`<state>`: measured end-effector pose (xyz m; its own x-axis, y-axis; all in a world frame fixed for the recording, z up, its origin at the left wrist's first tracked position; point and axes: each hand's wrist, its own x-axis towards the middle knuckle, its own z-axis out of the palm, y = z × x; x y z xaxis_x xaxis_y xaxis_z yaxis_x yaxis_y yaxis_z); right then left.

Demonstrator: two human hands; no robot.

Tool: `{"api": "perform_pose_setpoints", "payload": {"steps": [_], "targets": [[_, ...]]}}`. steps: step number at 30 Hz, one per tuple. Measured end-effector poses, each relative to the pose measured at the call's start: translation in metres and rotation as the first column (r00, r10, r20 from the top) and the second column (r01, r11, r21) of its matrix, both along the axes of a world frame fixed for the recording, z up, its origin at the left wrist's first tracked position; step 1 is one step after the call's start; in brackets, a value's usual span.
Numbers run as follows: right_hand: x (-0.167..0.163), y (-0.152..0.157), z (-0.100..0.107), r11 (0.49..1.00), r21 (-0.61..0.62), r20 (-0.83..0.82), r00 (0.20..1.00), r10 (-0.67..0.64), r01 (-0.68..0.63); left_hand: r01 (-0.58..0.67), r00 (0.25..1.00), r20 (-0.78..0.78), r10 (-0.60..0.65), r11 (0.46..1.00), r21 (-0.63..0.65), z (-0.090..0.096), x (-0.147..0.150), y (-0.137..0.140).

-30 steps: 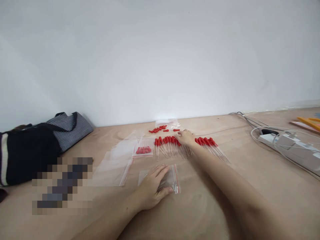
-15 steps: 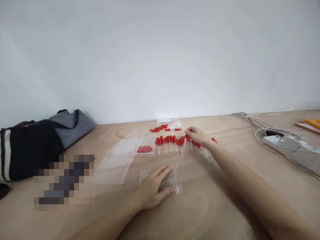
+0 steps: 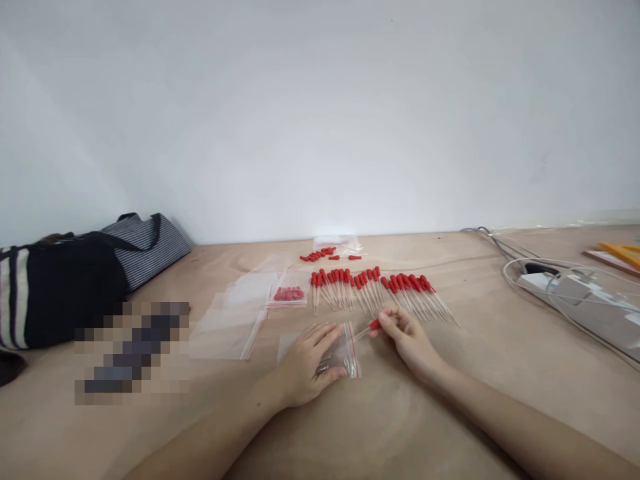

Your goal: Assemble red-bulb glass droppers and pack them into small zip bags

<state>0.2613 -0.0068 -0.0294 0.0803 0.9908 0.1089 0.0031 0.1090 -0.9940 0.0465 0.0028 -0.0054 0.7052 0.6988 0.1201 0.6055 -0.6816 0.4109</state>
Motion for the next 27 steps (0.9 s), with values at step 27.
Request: {"api": "perform_pose_setpoints", "payload": {"steps": [27], "targets": [[0.032, 0.039, 0.012, 0.998, 0.06, 0.74, 0.672, -0.038, -0.01, -0.018, 0.994, -0.113, 0.012, 0.998, -0.06, 0.008, -0.034, -0.007]]}}
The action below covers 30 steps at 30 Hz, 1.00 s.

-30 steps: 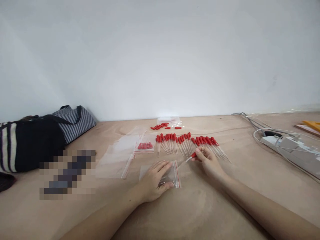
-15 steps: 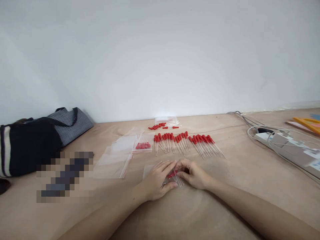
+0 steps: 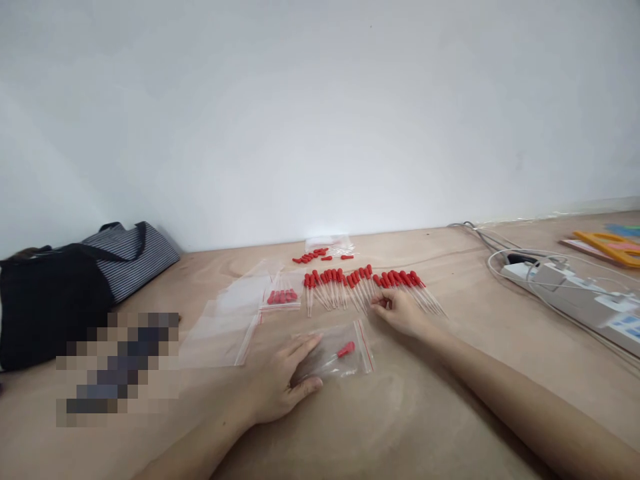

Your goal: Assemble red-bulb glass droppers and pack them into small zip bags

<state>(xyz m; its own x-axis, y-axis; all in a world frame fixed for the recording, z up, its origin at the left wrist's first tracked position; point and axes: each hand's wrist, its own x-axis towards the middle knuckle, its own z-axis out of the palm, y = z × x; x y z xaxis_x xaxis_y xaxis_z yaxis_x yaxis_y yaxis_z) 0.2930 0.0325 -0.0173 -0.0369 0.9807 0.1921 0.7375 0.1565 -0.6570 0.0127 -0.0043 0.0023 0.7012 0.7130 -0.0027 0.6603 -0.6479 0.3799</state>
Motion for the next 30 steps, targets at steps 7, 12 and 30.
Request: {"api": "perform_pose_setpoints", "payload": {"steps": [7, 12, 30], "targets": [[-0.028, 0.029, 0.013, 0.989, -0.054, 0.205, 0.971, -0.124, 0.138, 0.026, 1.0, 0.007, -0.026, 0.999, -0.024, -0.003, 0.002, 0.003], [-0.042, 0.045, 0.016, 0.95, -0.154, 0.293, 0.931, -0.218, 0.272, 0.02, 1.0, 0.008, -0.02, 0.998, -0.054, -0.002, -0.001, 0.003], [-0.029, 0.063, 0.03, 0.935, -0.31, 0.103, 0.983, -0.149, 0.174, -0.001, 1.0, 0.005, 0.002, 0.998, -0.067, 0.002, 0.002, 0.001]]}}
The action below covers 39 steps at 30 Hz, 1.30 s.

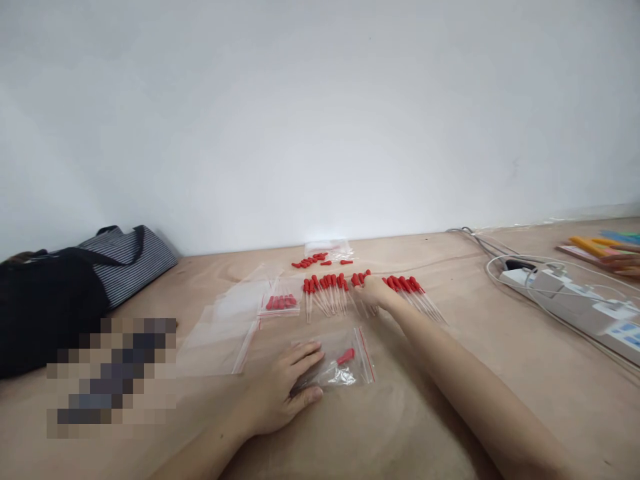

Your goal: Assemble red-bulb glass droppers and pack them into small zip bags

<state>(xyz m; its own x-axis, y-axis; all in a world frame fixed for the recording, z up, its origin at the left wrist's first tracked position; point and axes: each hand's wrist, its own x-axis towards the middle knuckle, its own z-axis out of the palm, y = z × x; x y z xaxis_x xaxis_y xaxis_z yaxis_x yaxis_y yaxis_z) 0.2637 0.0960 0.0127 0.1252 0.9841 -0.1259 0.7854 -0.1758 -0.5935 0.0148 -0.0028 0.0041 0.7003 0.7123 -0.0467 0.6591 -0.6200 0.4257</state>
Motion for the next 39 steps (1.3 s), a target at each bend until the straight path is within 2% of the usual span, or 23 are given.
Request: {"api": "perform_pose_setpoints", "payload": {"steps": [4, 6, 10, 15, 21, 24, 28, 30, 33, 36, 39], "targets": [[0.023, -0.031, 0.004, 0.995, 0.072, -0.155, 0.984, 0.085, -0.075, 0.006, 1.0, 0.019, -0.005, 1.0, -0.003, -0.001, -0.001, 0.0], [0.032, -0.05, 0.001, 0.987, 0.129, -0.283, 0.95, 0.13, -0.096, 0.015, 0.999, 0.038, -0.015, 1.0, 0.007, -0.003, -0.001, 0.001], [0.037, -0.082, -0.016, 0.957, 0.281, -0.676, 0.693, 0.25, -0.072, 0.027, 0.999, 0.042, -0.028, 0.999, 0.023, -0.007, -0.002, 0.003], [0.03, -0.102, -0.034, 0.98, 0.164, -0.872, 0.449, 0.197, -0.112, 0.022, 0.999, 0.037, -0.022, 1.0, 0.018, -0.004, -0.001, 0.001], [0.028, -0.103, -0.038, 0.985, 0.061, -0.947, 0.302, 0.108, -0.161, 0.016, 1.0, -0.018, -0.017, 1.0, -0.009, 0.003, 0.002, 0.0], [0.026, -0.102, -0.04, 0.992, 0.053, -0.946, 0.312, 0.086, -0.113, 0.022, 1.0, -0.014, -0.022, 1.0, 0.002, 0.001, 0.001, 0.0], [0.021, -0.104, -0.041, 0.991, 0.134, -0.887, 0.444, 0.129, -0.019, 0.03, 0.999, 0.014, -0.03, 1.0, 0.006, -0.001, 0.0, 0.001], [0.019, -0.107, -0.04, 0.983, 0.182, -0.843, 0.508, 0.176, -0.038, 0.032, 0.999, 0.019, -0.032, 0.999, 0.003, -0.002, -0.001, 0.001], [0.019, -0.111, -0.037, 0.964, 0.207, -0.777, 0.57, 0.266, -0.169, 0.037, 0.999, 0.016, -0.037, 0.999, 0.017, -0.005, -0.001, 0.002], [0.021, -0.113, -0.035, 0.932, 0.195, -0.781, 0.526, 0.337, -0.307, 0.036, 0.999, 0.028, -0.037, 0.999, 0.035, -0.007, -0.001, 0.003], [0.02, -0.113, -0.039, 0.93, 0.213, -0.826, 0.453, 0.335, -0.298, 0.039, 0.998, 0.049, -0.041, 0.998, 0.039, -0.007, -0.002, 0.003]]}}
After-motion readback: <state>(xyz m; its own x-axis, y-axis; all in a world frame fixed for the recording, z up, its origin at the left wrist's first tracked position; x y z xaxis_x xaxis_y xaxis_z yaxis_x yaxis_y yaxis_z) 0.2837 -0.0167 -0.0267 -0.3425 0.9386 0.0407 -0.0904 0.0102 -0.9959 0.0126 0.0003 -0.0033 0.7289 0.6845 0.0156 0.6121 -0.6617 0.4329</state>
